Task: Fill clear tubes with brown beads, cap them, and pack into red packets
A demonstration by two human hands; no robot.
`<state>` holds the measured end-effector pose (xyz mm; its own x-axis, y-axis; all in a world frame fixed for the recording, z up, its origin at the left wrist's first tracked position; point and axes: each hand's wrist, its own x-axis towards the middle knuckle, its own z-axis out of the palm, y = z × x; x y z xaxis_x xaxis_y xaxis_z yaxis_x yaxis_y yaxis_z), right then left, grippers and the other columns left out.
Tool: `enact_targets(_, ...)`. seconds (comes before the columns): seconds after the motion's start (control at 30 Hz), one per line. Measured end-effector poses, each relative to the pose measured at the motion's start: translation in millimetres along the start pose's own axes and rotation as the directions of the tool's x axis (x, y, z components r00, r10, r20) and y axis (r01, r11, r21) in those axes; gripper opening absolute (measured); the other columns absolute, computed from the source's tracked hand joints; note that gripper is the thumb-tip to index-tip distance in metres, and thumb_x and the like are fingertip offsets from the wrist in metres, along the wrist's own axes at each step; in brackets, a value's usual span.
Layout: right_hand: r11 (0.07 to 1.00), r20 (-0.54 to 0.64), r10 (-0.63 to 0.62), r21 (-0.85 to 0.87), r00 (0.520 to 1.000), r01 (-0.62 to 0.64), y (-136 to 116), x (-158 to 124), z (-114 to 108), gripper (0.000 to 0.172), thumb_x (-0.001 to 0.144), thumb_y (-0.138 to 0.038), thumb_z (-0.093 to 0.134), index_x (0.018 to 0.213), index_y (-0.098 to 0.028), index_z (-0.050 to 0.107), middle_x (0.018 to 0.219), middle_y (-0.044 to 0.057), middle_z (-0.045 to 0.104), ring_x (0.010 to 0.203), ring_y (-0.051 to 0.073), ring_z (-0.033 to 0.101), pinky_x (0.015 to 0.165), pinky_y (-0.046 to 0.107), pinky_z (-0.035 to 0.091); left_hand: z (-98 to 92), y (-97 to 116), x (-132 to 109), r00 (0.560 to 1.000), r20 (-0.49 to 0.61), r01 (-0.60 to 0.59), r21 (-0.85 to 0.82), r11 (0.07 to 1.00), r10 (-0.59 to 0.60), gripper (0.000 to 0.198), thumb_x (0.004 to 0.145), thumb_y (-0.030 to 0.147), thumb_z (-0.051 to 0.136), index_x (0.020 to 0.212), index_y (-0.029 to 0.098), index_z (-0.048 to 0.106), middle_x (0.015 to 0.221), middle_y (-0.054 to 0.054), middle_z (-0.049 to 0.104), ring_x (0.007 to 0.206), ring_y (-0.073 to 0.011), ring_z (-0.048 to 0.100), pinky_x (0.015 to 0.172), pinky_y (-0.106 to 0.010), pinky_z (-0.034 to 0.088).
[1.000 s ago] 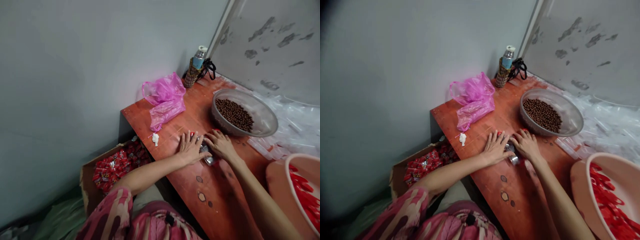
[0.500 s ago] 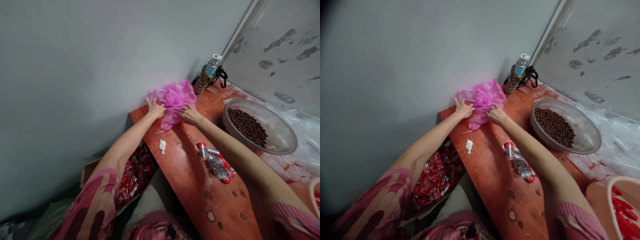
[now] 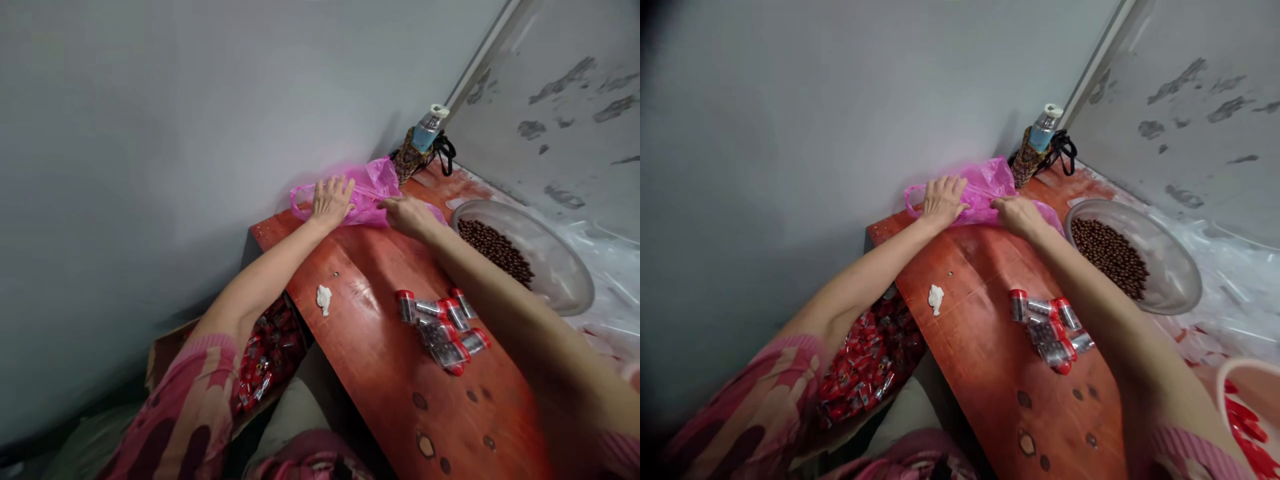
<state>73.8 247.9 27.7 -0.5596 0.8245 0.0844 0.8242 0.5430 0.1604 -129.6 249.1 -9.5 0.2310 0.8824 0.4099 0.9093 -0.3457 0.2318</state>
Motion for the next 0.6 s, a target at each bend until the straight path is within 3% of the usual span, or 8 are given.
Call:
enact_targets(0.1, 0.997, 0.061, -0.055, 0.060, 0.997, 0.051, -24.5, 18.1, 13.9, 0.045, 0.086, -0.009, 0.033, 0.126, -0.014, 0.053, 0.117, 0.014, 0.065, 0.104, 0.023, 0.062, 0.084, 0.030, 0.043, 17.9, 2.5, 19.8, 0.978, 0.094, 0.185, 0.039, 0.982, -0.188, 0.069, 0.086, 0.033, 0.054, 0.145, 0.010, 0.026, 0.128, -0.023, 0.054, 0.132, -0.0367, 0.035, 0.109, -0.058, 0.011)
enact_targets(0.2, 0.992, 0.213, 0.120, 0.016, 0.970, -0.127, -22.1, 25.5, 25.3, 0.042, 0.090, -0.017, 0.032, 0.128, -0.011, 0.051, 0.111, 0.019, 0.066, 0.100, 0.028, 0.063, 0.080, 0.035, 0.046, 27.4, -7.0, 27.4, 0.944, 0.185, 0.274, 0.018, 0.961, -0.273, 0.058, 0.090, 0.021, 0.044, 0.145, 0.011, 0.028, 0.106, -0.020, 0.066, 0.118, -0.0325, 0.051, 0.106, -0.053, 0.020)
enact_targets(0.27, 0.979, 0.296, 0.196, -0.009, 0.935, -0.202, -9.0, 26.5, 27.2, 0.039, 0.091, -0.023, 0.034, 0.120, -0.011, 0.057, 0.108, 0.021, 0.067, 0.098, 0.031, 0.064, 0.077, 0.039, 0.047, 25.6, -18.4, 24.4, 0.942, 0.174, 0.291, -0.008, 0.957, -0.286, 0.054, 0.090, 0.016, 0.039, 0.144, 0.016, 0.032, 0.102, -0.018, 0.067, 0.112, -0.0309, 0.055, 0.102, -0.050, 0.026)
enact_targets(0.33, 0.963, 0.294, 0.256, 0.005, 0.921, -0.270, 7.9, 27.5, 25.1, 0.040, 0.092, -0.029, 0.033, 0.115, -0.013, 0.061, 0.109, 0.020, 0.066, 0.099, 0.032, 0.064, 0.077, 0.041, 0.048, 18.1, -32.0, 16.6, 0.939, 0.134, 0.322, -0.020, 0.947, -0.317, 0.053, 0.090, 0.017, 0.037, 0.143, 0.019, 0.035, 0.102, -0.017, 0.068, 0.111, -0.0310, 0.055, 0.101, -0.051, 0.026)
enact_targets(0.43, 0.896, 0.190, 0.429, 0.035, 0.883, -0.443, 29.4, 31.2, 19.4, 0.045, 0.092, -0.039, 0.033, 0.119, -0.012, 0.058, 0.117, 0.021, 0.063, 0.104, 0.033, 0.061, 0.079, 0.042, 0.048, 2.5, -48.3, 1.4, 0.928, 0.076, 0.366, -0.002, 0.931, -0.365, 0.051, 0.090, 0.020, 0.036, 0.142, 0.016, 0.036, 0.098, -0.016, 0.068, 0.113, -0.0319, 0.053, 0.103, -0.054, 0.021)
enact_targets(0.5, 0.852, 0.122, 0.516, 0.024, 0.848, -0.522, 35.0, 34.8, 17.1, 0.049, 0.090, -0.043, 0.039, 0.121, -0.009, 0.056, 0.118, 0.022, 0.061, 0.105, 0.035, 0.060, 0.079, 0.043, 0.048, -5.2, -49.7, -6.6, 0.951, 0.014, 0.308, 0.028, 0.951, -0.309, 0.049, 0.090, 0.021, 0.036, 0.138, 0.013, 0.040, 0.097, -0.017, 0.067, 0.112, -0.0322, 0.052, 0.102, -0.053, 0.023)
enact_targets(0.53, 0.853, 0.102, 0.517, 0.011, 0.850, -0.521, 34.4, 36.6, 16.7, 0.050, 0.089, -0.044, 0.041, 0.122, -0.009, 0.055, 0.117, 0.023, 0.062, 0.105, 0.035, 0.061, 0.079, 0.043, 0.049, -6.9, -46.4, -8.8, 0.974, -0.010, 0.225, 0.043, 0.973, -0.225, 0.046, 0.090, 0.021, 0.035, 0.134, 0.011, 0.045, 0.097, -0.018, 0.066, 0.110, -0.0322, 0.052, 0.100, -0.051, 0.026)
enact_targets(0.6, 0.900, 0.082, 0.435, -0.015, 0.897, -0.436, 27.3, 40.0, 17.8, 0.047, 0.088, -0.040, 0.043, 0.124, -0.011, 0.054, 0.113, 0.021, 0.065, 0.102, 0.035, 0.063, 0.077, 0.041, 0.049, -5.0, -33.0, -8.3, 0.999, 0.001, -0.054, 0.038, 0.998, 0.054, 0.042, 0.091, 0.024, 0.032, 0.122, 0.010, 0.056, 0.101, -0.019, 0.065, 0.108, -0.0308, 0.053, 0.097, -0.047, 0.032)
